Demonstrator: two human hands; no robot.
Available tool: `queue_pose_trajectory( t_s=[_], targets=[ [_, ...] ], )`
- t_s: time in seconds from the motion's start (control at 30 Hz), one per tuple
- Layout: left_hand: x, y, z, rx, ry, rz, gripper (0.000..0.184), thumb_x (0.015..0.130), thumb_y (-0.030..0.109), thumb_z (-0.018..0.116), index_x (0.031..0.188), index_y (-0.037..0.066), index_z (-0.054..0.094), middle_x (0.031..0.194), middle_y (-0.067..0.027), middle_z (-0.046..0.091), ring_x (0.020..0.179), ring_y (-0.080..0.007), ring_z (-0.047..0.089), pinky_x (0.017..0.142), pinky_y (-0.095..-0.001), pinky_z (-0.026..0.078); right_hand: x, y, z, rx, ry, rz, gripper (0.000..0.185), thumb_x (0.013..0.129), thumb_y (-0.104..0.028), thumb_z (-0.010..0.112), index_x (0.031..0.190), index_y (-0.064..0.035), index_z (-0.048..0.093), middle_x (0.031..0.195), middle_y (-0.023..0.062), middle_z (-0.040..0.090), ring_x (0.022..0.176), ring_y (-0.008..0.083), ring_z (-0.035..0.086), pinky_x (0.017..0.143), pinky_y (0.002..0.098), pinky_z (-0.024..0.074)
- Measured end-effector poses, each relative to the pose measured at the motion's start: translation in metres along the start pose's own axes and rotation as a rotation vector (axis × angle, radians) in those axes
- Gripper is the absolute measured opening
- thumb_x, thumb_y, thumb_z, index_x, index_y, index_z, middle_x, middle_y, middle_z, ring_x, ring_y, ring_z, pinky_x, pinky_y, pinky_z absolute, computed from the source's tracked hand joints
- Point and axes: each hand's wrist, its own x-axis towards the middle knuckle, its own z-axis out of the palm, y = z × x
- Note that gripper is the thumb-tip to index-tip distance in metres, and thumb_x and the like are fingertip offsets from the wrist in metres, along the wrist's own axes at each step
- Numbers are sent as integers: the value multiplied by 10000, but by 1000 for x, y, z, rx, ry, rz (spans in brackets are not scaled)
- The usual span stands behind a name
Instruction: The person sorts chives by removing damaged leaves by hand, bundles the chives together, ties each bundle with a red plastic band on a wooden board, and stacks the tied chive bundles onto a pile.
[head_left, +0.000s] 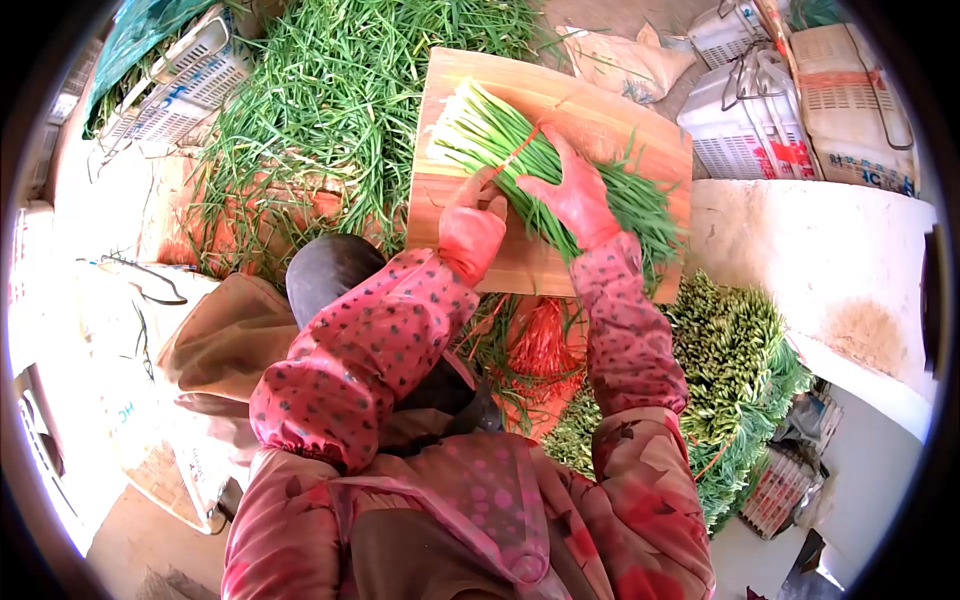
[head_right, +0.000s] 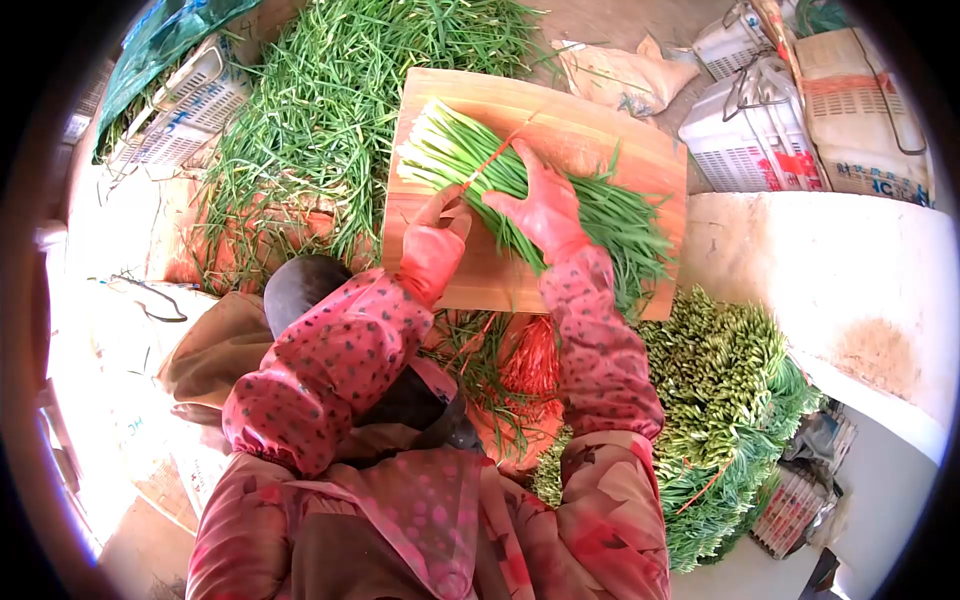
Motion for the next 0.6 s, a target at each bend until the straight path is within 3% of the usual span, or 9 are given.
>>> queue_pose_trajectory(
  t_s=[0.1, 0.17, 0.23, 0.33, 0.37, 0.47, 0.5, 0.57, 0.6],
  targets=[
    [25, -18, 1, 168, 20, 146, 262, 845, 17, 606, 1102, 60, 576, 790, -17, 608, 643, -74, 529, 571, -239, 436, 12, 14, 1, 100, -56, 34, 855, 685, -487, 742, 1379, -118, 404, 1116, 219, 601, 1055, 343, 567, 932, 403, 420],
    [34, -21, 2, 58, 12, 117, 213, 845, 9, 589, 1053, 51, 574, 793, -37, 621, 644, -108, 559, 571, -260, 457, 14, 16, 4, 75, -49, 21, 841, 690, -484, 743, 1375, -127, 411, 1100, 207, 611, 1047, 341, 570, 926, 402, 424],
    [39, -10, -1, -36, -195, -324, 194, 846, 4, 558, 1035, 47, 571, 829, -55, 635, 693, -134, 588, 600, -262, 478, 12, 12, 4, 15, -54, 43, 836, 689, -467, 747, 1375, -128, 411, 1121, 204, 601, 1067, 341, 559, 936, 403, 417],
    [22, -13, 5, -145, -340, -378, 203, 797, 52, 590, 1000, 41, 589, 762, -64, 641, 693, -186, 623, 612, -322, 491, 12, 15, 6, 27, -52, 38, 817, 692, -434, 748, 1372, -127, 415, 1157, 203, 581, 1095, 337, 542, 955, 400, 403],
    [22, -27, 2, -141, -341, -378, 203, 797, 52, 590, 1000, 41, 589, 762, -64, 641, 693, -186, 623, 612, -322, 491, 10, 14, 7, 29, -49, 38, 817, 692, -434, 748, 1372, -127, 415, 1157, 203, 581, 1095, 337, 542, 955, 400, 403],
    [26, -60, 3, 211, -195, -54, 181, 822, 18, 561, 1001, 35, 579, 814, -83, 649, 707, -171, 623, 623, -285, 492, 5, 3, 1, 67, -43, 50, 791, 691, -358, 753, 1360, -100, 421, 1210, 194, 551, 1136, 340, 514, 1000, 400, 374],
    [19, -47, 3, 210, -193, -48, 181, 822, 18, 561, 1001, 35, 579, 814, -83, 649, 707, -171, 623, 623, -285, 492, 2, 3, 3, 65, -40, 44, 791, 691, -358, 753, 1360, -100, 421, 1210, 194, 551, 1136, 340, 514, 1000, 400, 374],
    [4, -6, 1, 613, 24, 56, 159, 813, 57, 595, 969, 26, 589, 830, -121, 653, 710, -198, 630, 638, -317, 496, -5, 4, 13, 9, 103, -157, 826, 652, -311, 781, 1348, -50, 420, 1265, 186, 521, 1183, 343, 478, 1031, 412, 353],
    [0, 6, 0, 582, -6, -47, 158, 798, 86, 628, 942, 26, 596, 820, -154, 637, 718, -275, 630, 643, -352, 496, -12, -2, 12, -33, 117, -190, 849, 617, -273, 797, 1332, -12, 421, 1314, 178, 489, 1230, 340, 441, 1056, 420, 333]
  ],
)
